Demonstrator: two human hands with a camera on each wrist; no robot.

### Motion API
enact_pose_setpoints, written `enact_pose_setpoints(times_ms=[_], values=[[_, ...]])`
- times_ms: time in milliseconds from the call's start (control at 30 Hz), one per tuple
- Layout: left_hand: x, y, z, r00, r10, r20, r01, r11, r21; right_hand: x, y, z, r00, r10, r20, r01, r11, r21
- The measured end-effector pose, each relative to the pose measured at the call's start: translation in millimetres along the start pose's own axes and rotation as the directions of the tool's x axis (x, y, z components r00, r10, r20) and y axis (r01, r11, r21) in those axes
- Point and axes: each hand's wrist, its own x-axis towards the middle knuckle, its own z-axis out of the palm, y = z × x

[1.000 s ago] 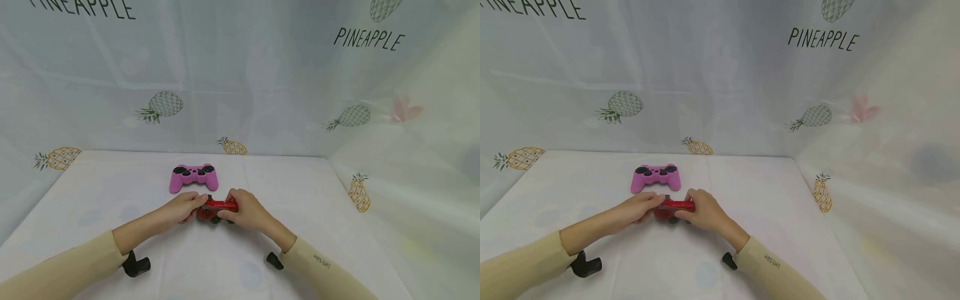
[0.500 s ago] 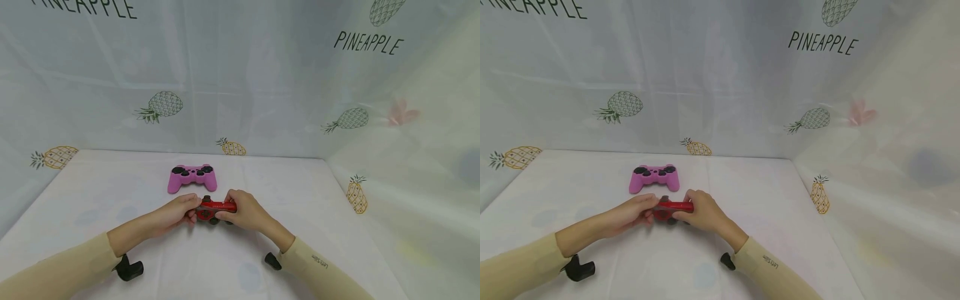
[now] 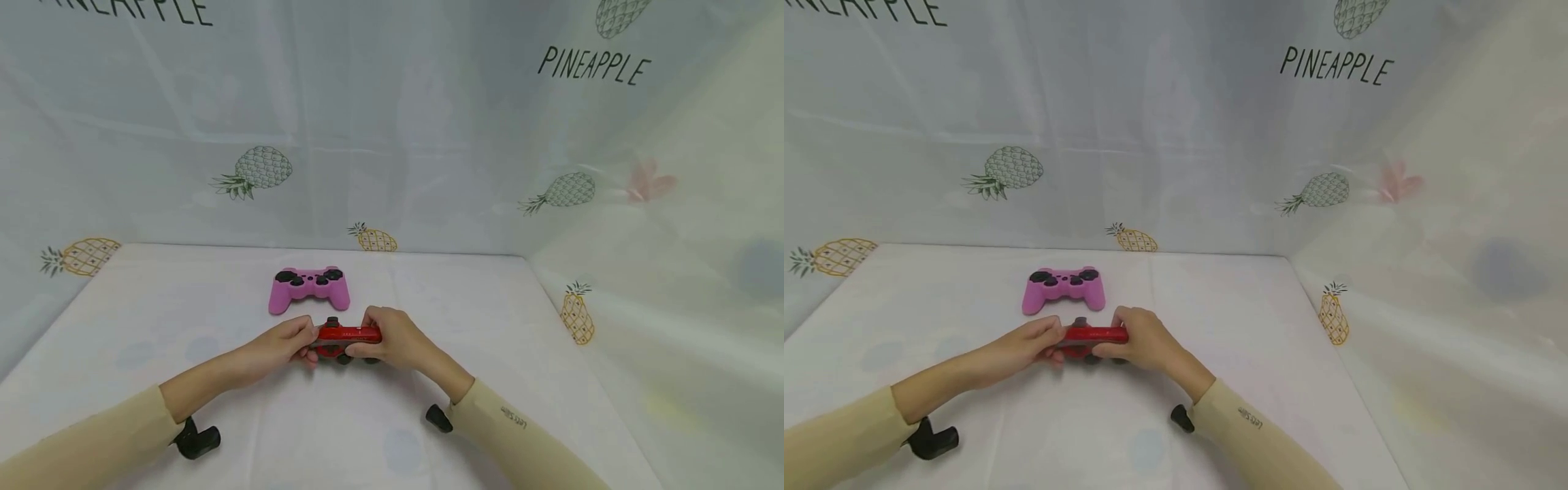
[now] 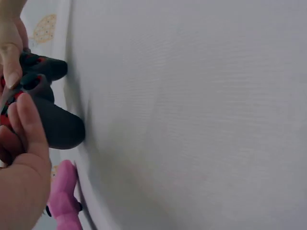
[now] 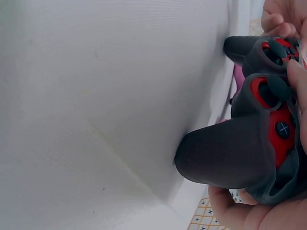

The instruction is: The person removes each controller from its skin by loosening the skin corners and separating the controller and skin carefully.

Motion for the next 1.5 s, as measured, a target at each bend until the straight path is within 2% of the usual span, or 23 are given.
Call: enact_pose_setpoints(times_ms=[233,400,567,733,833,967,1033,1133,1300,1400,1500], values=[[-2.3,-0.1,0.5,0.999,-0.015,-0.048,0.018,0.998,0.057,2.1,-0.1,-1.7,1.000,0.006,0.014,-0.006,1.000,0.009],[-5.3,-11.3,3.6,0.997,0.034,-0.075,-0.021,0.986,0.168,2.8,0.7,-3.2,0.999,0.032,0.023,-0.032,0.999,-0.002],[-9.9,-19.1,1.1,0.997,0.008,-0.081,0.011,0.973,0.229,6.8,3.3,-3.0,0.998,0.017,0.060,-0.017,1.000,-0.002],[-11.7,-16.2,-5.3,0.996,-0.056,-0.075,0.070,0.975,0.209,6.0,5.7,-9.3,0.991,-0.042,0.126,0.041,0.999,0.008],[-9.9,-14.1,-5.5,0.993,-0.092,-0.069,0.102,0.982,0.157,4.7,7.9,-12.6,0.987,-0.052,0.152,0.050,0.999,0.017],[-5.4,-12.3,-2.3,0.994,-0.092,-0.058,0.098,0.990,0.103,5.4,10.2,-14.4,0.989,-0.022,0.143,0.017,0.999,0.035],[-3.4,-11.5,-0.7,0.995,-0.083,-0.053,0.088,0.989,0.116,5.9,11.4,-14.5,0.991,-0.010,0.135,0.002,0.998,0.058],[-0.5,-9.5,0.7,0.996,-0.043,-0.077,0.059,0.977,0.207,5.0,13.2,-13.4,0.991,-0.004,0.134,-0.009,0.995,0.095],[6.2,-3.7,2.2,0.982,0.114,-0.150,-0.053,0.931,0.362,3.5,14.9,-9.2,0.994,-0.014,0.111,0.001,0.992,0.123],[10.9,-1.6,4.6,0.971,0.183,-0.151,-0.109,0.911,0.397,3.1,16.1,-8.1,0.997,-0.025,0.079,0.016,0.993,0.116],[15.5,-1.9,7.1,0.965,0.224,-0.138,-0.147,0.894,0.422,1.3,18.8,-8.1,0.999,-0.020,0.047,0.015,0.994,0.111]])
